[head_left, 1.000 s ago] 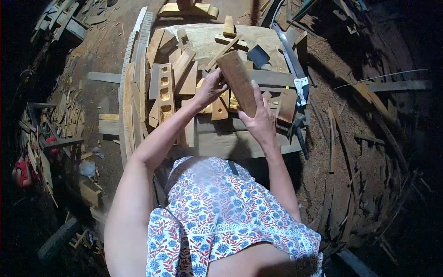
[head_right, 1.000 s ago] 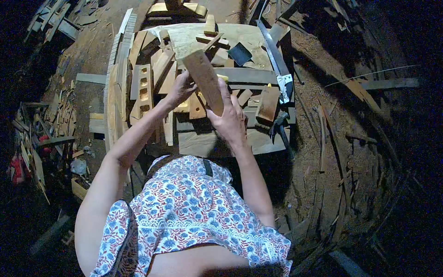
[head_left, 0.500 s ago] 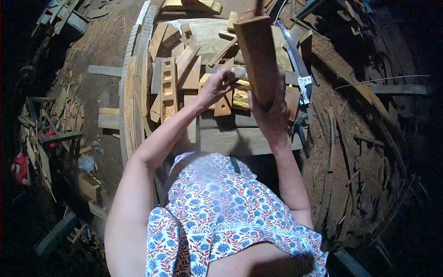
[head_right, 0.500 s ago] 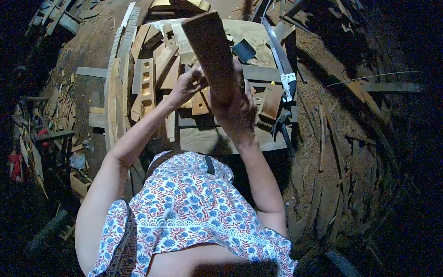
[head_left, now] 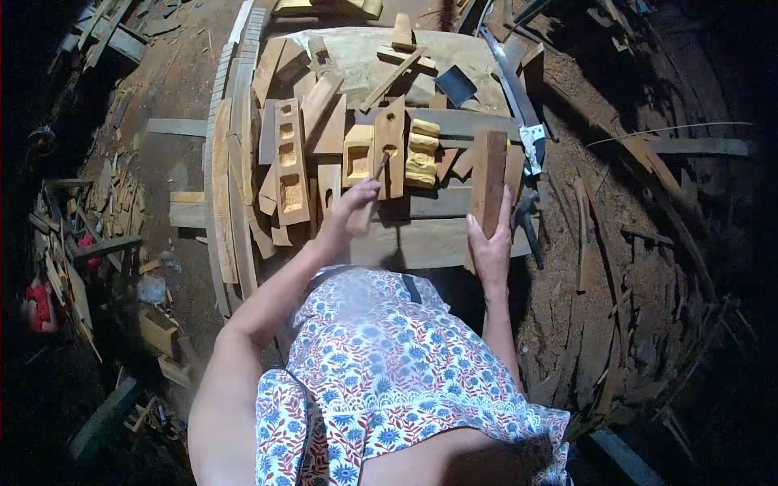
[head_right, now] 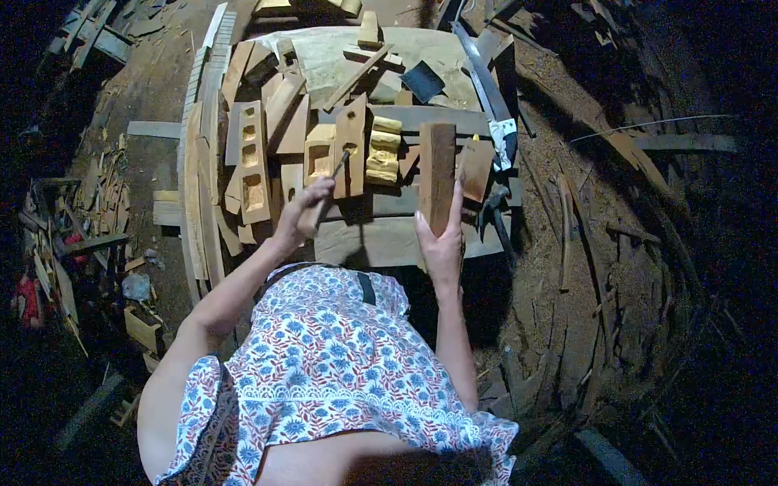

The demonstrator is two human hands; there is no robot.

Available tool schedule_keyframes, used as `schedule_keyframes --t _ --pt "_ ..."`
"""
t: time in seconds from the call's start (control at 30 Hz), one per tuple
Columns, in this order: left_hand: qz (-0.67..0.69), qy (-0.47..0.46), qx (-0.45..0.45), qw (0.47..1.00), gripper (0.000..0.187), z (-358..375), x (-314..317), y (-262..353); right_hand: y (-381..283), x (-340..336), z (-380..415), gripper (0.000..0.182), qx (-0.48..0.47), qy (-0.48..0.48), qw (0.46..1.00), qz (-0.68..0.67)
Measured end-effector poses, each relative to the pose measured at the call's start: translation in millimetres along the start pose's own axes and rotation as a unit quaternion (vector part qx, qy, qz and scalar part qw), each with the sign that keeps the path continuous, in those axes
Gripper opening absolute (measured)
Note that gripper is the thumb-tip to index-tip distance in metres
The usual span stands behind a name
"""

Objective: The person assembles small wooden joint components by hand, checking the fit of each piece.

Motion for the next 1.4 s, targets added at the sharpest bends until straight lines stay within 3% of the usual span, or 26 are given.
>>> schedule_keyframes --t 0.03,0.07,0.1,0.13,0.2,0.3,0.4,0.47,0.53,0.63,0.7,0.77,0.83,0.9,0.93,0.97,1.0,1.07,1.13,1.2,1.23,1.27,1.3,1.33,1.4 --pt "0.064 0.02 -0.151 0.986 0.023 -10 -3 -4 4 -1 6 0.074 0.06 -0.018 0.997 -0.034" --pt "0.125 0.04 -0.297 0.946 0.023 -16 -3 -14 10 -1 10 0.074 0.061 -0.019 0.998 -0.031" --pt "0.275 0.096 -0.171 0.941 0.031 -30 -10 -10 17 -2 14 0.076 0.039 -0.003 0.999 -0.03" --pt "0.346 0.14 -0.079 0.924 0.026 -34 -20 -6 23 -3 17 0.079 0.018 0.013 0.999 -0.031" --pt "0.099 0.158 -0.039 0.982 0.029 -49 -38 19 31 -4 25 0.079 0.025 0.021 0.998 -0.051" --pt "0.201 0.143 -0.088 0.965 0.034 -54 -35 16 35 -5 30 0.079 0.056 0.033 0.996 -0.068" --pt "0.162 0.127 -0.077 0.976 0.031 -51 -28 14 34 -4 31 0.079 0.038 0.034 0.996 -0.07" --pt "0.236 0.123 -0.09 0.96 0.031 -48 -21 8 32 -2 32 0.08 0.038 0.023 0.997 -0.066" --pt "0.03 0.096 -0.068 0.993 0.031 -45 -20 10 34 -1 33 0.08 0.028 0.025 0.998 -0.044" --pt "-0.059 0.075 -0.054 0.994 0.032 -48 -17 20 24 -1 32 0.08 0.029 0.016 0.999 -0.043" --pt "-0.07 0.063 -0.077 0.993 0.032 -48 -15 25 16 0 29 0.08 0.04 0.007 0.997 -0.062" --pt "-0.081 0.05 -0.099 0.99 0.033 -48 -9 24 0 -3 28 0.081 -0.033 0.033 0.999 -0.006" --pt "-0.128 0.075 -0.026 0.989 0.032 -50 -4 30 -11 -2 29 0.081 -0.022 0.032 0.999 -0.005" --pt "-0.148 0.072 -0.022 0.986 0.032 -53 2 31 -23 4 31 0.079 0.008 -0.007 0.999 -0.036" --pt "-0.168 0.07 -0.019 0.983 0.031 -54 5 32 -43 5 31 0.076 -0.098 0.031 0.995 -0.004" --pt "-0.134 0.035 -0.074 0.988 0.05 -54 9 23 -49 14 32 0.077 -0.082 0.006 0.996 -0.037" --pt "-0.135 0.037 -0.074 0.987 0.05 -55 9 25 -54 22 32 0.078 -0.065 -0.019 0.995 -0.07" --pt "-0.1 0.027 -0.077 0.992 0.048 -57 10 33 -35 57 28 0.079 -0.102 -0.055 0.991 0.064" --pt "-0.075 0.022 -0.088 0.993 0.044 -56 11 34 -28 63 27 0.081 -0.12 -0.078 0.987 0.077" --pt "-0.063 0.016 -0.091 0.994 0.041 -55 11 29 -50 50 32 0.083 -0.171 -0.036 0.981 0.087" --pt "-0.064 0.019 -0.093 0.993 0.041 -55 11 28 -51 47 36 0.085 -0.203 -0.002 0.979 0.029" --pt "-0.11 0.043 -0.011 0.993 0.04 -58 9 40 -49 46 40 0.081 -0.119 -0.04 0.99 0.055" --pt "-0.155 0.067 0.074 0.983 0.039 -58 9 53 -49 48 39 0.082 -0.171 -0.039 0.98 0.097" --pt "-0.156 0.068 0.074 0.983 0.039 -57 10 51 -44 53 38 0.083 -0.222 -0.037 0.965 0.138" --pt "-0.011 0.021 -0.073 0.997 0.038 -53 19 26 -30 69 27 0.096 -0.188 -0.076 0.962 0.184"
Point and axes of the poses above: each hand's wrist, its own z-axis away from the middle knuckle, its own x-axis out of the palm, y = z × x, the point moved 7 cm from there along -z, towards the middle knuckle, and after that the axes turned 3 degrees about -y, right-handed, at the moved point
